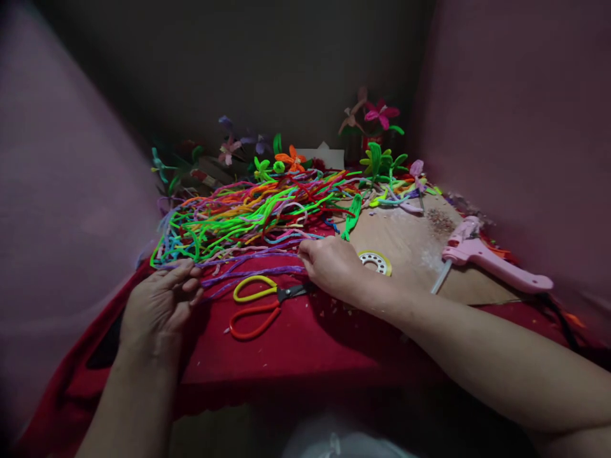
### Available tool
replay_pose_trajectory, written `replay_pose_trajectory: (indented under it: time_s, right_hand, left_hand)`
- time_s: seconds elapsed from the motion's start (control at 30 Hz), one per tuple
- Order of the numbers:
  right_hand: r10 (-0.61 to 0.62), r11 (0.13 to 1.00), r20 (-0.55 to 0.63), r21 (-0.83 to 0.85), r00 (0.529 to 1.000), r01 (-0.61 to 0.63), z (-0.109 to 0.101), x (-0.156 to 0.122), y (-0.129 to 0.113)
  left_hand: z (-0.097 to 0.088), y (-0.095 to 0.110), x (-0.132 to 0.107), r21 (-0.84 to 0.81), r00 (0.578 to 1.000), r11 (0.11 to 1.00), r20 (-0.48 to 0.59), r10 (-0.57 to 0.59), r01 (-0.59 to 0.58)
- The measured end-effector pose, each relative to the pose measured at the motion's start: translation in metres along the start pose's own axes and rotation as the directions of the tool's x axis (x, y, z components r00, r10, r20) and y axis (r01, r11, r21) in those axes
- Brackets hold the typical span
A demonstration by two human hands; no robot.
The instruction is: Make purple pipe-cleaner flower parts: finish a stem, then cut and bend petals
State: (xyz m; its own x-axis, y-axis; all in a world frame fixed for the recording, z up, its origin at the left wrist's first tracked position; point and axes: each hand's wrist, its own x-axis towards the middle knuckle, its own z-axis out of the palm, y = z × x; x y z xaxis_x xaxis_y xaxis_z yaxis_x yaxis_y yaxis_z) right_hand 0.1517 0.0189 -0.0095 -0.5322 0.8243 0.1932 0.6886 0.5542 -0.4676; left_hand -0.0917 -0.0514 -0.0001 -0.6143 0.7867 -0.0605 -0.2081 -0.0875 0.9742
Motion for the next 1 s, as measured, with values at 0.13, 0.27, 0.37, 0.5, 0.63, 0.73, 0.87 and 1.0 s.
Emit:
replay_pose_trajectory:
  time_s: [0.13,0.27,0.37,0.5,0.63,0.73,0.87,1.0]
  right_hand:
    - [0.021,0.977,0.054,-0.215,0.998,-0.009,0.004,0.001,0.003]
    - [-0.016,0.958,0.079,-0.286,0.997,0.038,0.007,0.0,0.002]
    - [-0.047,0.962,0.049,-0.268,0.998,0.058,0.009,-0.002,0.001]
    - [-0.071,0.969,0.086,-0.232,0.994,0.09,0.012,-0.001,0.002]
    - [-0.089,0.955,0.133,-0.27,0.987,0.122,0.017,0.0,0.004]
    - [-0.107,0.943,0.128,-0.303,0.986,0.141,0.02,0.001,0.005]
    - [-0.115,0.942,0.118,-0.302,0.986,0.146,0.022,0.001,0.006]
    - [-0.106,0.951,0.122,-0.277,0.987,0.136,0.021,0.0,0.005]
  left_hand:
    - [-0.005,-0.003,0.002,0.119,0.998,0.993,0.058,-0.015,0.008]
    - [-0.019,-0.008,0.01,0.599,0.991,0.793,0.021,0.13,-0.117]
    - [-0.028,-0.01,0.014,0.801,0.927,0.546,0.032,0.372,-0.247]
    - [-0.026,-0.005,0.007,0.867,0.784,0.237,0.239,0.573,-0.438]
    - [-0.014,-0.004,0.002,0.755,0.682,0.053,0.556,0.474,-0.653]
    - [-0.009,-0.01,0.009,0.658,0.626,-0.075,0.742,0.24,-0.75]
    - [-0.009,-0.021,0.027,0.611,0.602,-0.171,0.791,0.107,-0.773]
    - [-0.003,-0.024,0.04,0.656,0.673,-0.288,0.738,0.05,-0.698]
